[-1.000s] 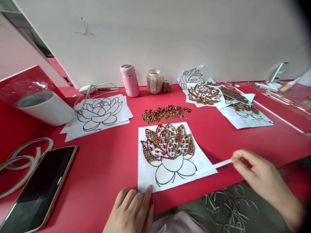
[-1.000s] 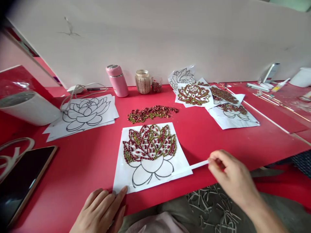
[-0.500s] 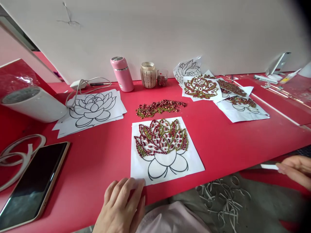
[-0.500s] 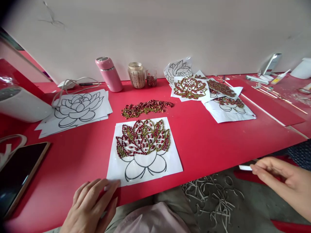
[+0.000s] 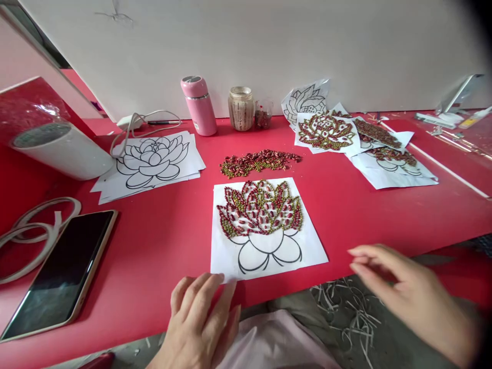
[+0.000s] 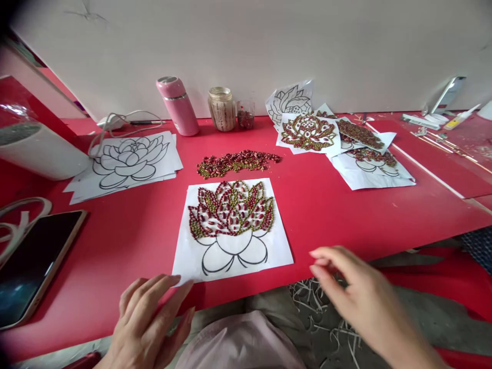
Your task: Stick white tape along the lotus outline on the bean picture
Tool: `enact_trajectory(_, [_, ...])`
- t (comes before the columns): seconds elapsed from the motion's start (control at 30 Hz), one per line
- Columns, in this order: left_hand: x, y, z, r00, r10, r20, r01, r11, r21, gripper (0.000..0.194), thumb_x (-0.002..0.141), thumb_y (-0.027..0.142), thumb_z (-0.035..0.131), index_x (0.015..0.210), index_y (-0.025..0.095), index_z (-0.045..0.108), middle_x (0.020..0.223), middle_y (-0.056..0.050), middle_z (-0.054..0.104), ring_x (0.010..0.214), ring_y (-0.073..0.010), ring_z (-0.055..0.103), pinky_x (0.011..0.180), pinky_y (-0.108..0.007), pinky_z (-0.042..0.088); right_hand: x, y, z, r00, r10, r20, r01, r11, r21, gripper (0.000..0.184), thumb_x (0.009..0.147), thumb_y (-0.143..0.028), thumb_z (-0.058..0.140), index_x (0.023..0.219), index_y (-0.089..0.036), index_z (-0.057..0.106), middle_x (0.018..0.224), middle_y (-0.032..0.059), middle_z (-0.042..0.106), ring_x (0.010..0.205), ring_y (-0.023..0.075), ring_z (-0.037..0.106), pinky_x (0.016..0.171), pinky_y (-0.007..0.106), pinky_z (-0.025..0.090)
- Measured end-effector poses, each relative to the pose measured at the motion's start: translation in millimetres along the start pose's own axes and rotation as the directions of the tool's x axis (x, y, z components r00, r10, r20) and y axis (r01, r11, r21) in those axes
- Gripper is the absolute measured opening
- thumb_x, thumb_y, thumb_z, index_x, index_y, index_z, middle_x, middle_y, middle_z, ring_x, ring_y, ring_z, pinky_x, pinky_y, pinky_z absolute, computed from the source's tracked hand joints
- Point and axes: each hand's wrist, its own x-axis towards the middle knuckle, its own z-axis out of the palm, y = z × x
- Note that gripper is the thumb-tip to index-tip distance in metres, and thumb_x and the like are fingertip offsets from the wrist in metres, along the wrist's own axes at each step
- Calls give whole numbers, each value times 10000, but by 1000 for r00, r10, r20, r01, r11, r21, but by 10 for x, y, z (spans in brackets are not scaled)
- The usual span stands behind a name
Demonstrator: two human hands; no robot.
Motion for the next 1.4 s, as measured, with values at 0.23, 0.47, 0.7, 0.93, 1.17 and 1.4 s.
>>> enact_trajectory(0.23, [172,625,320,999,13,-47,-17,997,-81,226,799,227,513,990,141,599,853,-40,609,865,-183,513,809,-364,343,203,-555,420,964,-201,175,168,968,188,123,898,-182,397,921,-210,515,861,24,547,768,131,560,683,240,455])
enact_trajectory(0.47, [456,732,507,995,1,103,13,990,-140,225,793,195,461,970,119,577,804,-36,563,756,-169,477,707,-360,373,219,-504,479,972,-178,155,148,972,185,130,860,-126,425,877,-203,527,818,17,544,732,141,543,658,250,443])
enact_trajectory(0.7, [449,699,604,991,-2,131,22,988,-150,240,757,175,515,982,108,564,737,-28,536,672,-155,443,592,-328,367,231,-511,485,968,-200,148,179,973,145,179,836,-91,384,834,-203,524,798,27,545,716,145,545,639,252,447])
enact_trajectory(0.93, [428,696,640,996,3,94,10,990,-144,254,739,161,535,977,82,577,724,-31,538,664,-156,442,586,-329,362,228,-487,459,964,-189,188,149,967,208,144,814,-91,400,762,-200,478,754,11,516,694,136,524,620,244,439])
enact_trajectory(1.17, [425,678,624,998,20,61,-10,987,-159,232,738,142,533,956,75,581,719,-38,532,678,-159,449,591,-327,373,271,-506,434,972,-143,188,96,966,239,138,828,-102,396,847,-203,487,799,12,509,711,126,519,641,227,439])
enact_trajectory(1.4, [405,691,635,999,-2,40,10,980,-197,208,743,128,518,936,78,577,744,-51,543,686,-157,448,593,-329,394,295,-583,468,950,-183,252,207,976,-72,159,884,-163,350,763,-197,447,742,14,480,655,151,488,570,268,379])
